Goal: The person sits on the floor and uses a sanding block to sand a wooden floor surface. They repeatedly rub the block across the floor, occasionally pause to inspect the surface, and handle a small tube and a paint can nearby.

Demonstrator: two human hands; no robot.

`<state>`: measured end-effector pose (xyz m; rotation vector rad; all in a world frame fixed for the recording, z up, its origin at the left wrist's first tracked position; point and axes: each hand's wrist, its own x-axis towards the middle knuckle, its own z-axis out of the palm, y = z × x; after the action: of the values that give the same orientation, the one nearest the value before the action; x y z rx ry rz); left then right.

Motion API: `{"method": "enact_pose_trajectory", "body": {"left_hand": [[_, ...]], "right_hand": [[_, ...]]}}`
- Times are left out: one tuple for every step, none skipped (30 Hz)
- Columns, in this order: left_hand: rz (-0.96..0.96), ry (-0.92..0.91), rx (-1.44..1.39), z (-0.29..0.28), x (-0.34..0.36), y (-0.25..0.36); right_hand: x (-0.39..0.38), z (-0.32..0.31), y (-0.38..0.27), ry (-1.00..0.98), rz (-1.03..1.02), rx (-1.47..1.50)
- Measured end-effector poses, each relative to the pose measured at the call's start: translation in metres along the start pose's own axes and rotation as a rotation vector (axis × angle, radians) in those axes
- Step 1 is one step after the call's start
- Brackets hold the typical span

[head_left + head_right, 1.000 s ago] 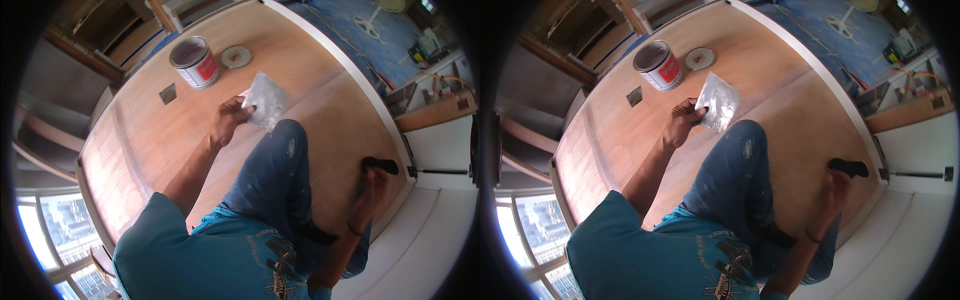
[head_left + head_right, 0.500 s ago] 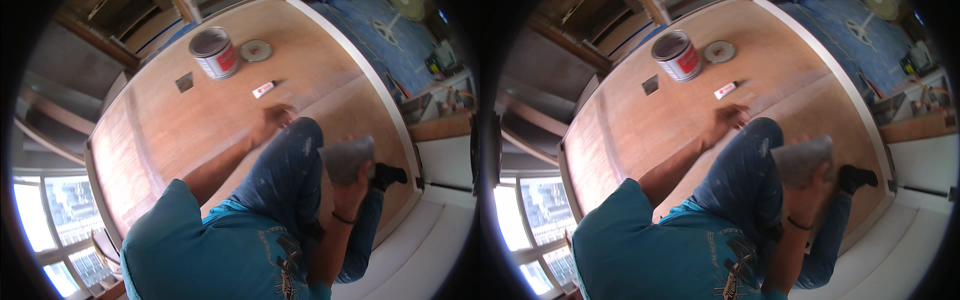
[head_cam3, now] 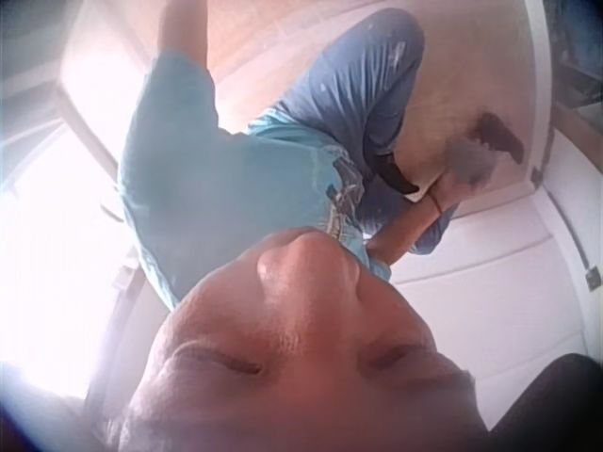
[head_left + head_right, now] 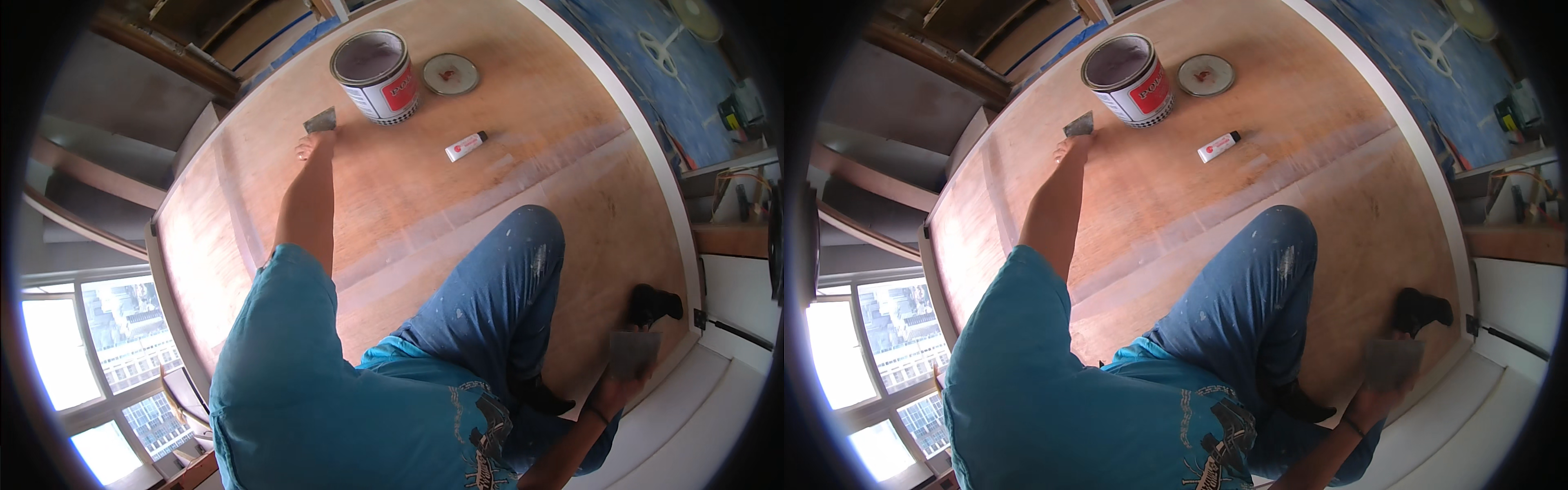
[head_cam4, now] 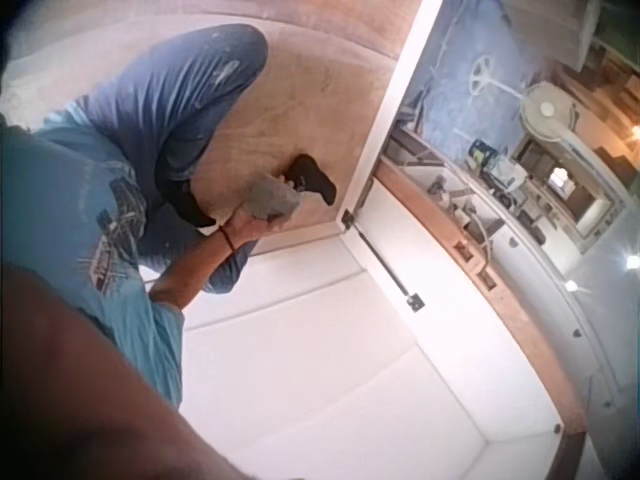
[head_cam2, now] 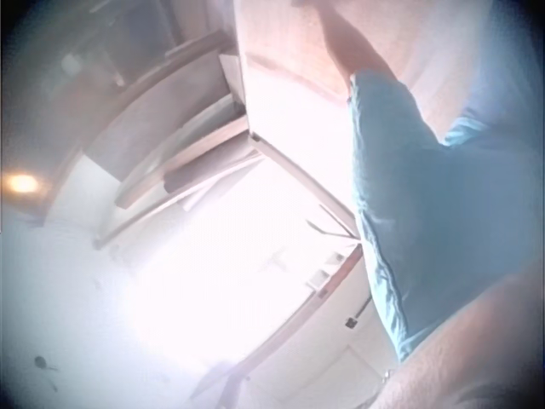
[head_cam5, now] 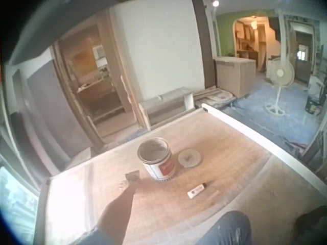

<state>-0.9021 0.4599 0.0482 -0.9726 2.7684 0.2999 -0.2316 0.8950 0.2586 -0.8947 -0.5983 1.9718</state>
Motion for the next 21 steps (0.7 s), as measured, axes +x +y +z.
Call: {"method": "enact_pose_trajectory", "body": {"left_hand": [[-0.084,-0.021,0.006,-0.002,0.010,0.001],[-0.166,-0.042,0.014,-0.006,0.021,0.000],[-0.157,-0.088,0.019,-0.014,0.043,-0.010],[-0.147,-0.133,0.024,-0.027,0.064,-0.024],[-0.101,-0.185,0.045,-0.030,0.069,-0.007],[0.023,-0.112,0.077,-0.015,0.034,0.009],[0.134,-0.070,0.131,-0.006,0.008,0.028],[0.221,-0.005,0.135,-0.015,0.012,0.023],[0.299,0.035,0.063,-0.017,0.025,0.006],[0.379,0.072,-0.032,-0.022,0.042,-0.011],[0.447,0.090,-0.171,-0.029,0.057,-0.025],[0.473,0.046,-0.469,-0.030,0.059,-0.036],[0.481,-0.040,-0.803,-0.029,0.055,-0.044],[0.469,-0.148,-1.107,-0.030,0.045,-0.051],[0.491,-0.254,-1.280,-0.034,0.029,-0.056],[0.531,-0.348,-1.413,-0.043,0.012,-0.062],[0.576,-0.441,-1.526,-0.054,-0.006,-0.069],[0.650,-0.543,-1.612,-0.066,-0.027,-0.076],[0.723,-0.627,-1.687,-0.079,-0.058,-0.074],[0.797,-0.728,-1.767,-0.094,-0.091,-0.070],[0.872,-0.815,-1.844,-0.105,-0.133,-0.069]], "right_hand": [[-0.002,-0.002,-0.005,-0.013,0.004,0.022],[-0.004,-0.004,-0.008,-0.025,0.007,0.044],[-0.008,0.003,-0.007,0.018,-0.008,0.048],[-0.012,0.010,-0.006,0.063,-0.023,0.053],[-0.020,0.011,-0.006,0.135,-0.063,0.069],[-0.030,0.010,-0.013,0.120,-0.111,0.061],[-0.038,0.005,-0.018,0.109,-0.157,0.051],[-0.044,-0.003,-0.027,0.090,-0.197,0.054],[-0.040,-0.027,-0.031,-0.130,-0.138,0.124],[-0.038,-0.035,-0.035,-0.188,-0.143,0.167],[-0.036,-0.025,-0.029,-0.236,-0.148,0.234],[-0.035,-0.016,-0.026,-0.272,-0.161,0.305],[-0.040,-0.005,-0.028,-0.305,-0.183,0.330],[-0.046,0.004,-0.032,-0.335,-0.215,0.343],[-0.053,0.010,-0.035,-0.357,-0.236,0.344],[-0.061,0.018,-0.037,-0.388,-0.276,0.319],[-0.072,0.022,-0.040,-0.404,-0.320,0.295],[-0.081,0.024,-0.043,-0.427,-0.352,0.275],[-0.094,0.030,-0.046,-0.452,-0.372,0.254],[-0.102,0.036,-0.050,-0.461,-0.409,0.240],[-0.112,0.040,-0.052,-0.471,-0.443,0.225]]}}
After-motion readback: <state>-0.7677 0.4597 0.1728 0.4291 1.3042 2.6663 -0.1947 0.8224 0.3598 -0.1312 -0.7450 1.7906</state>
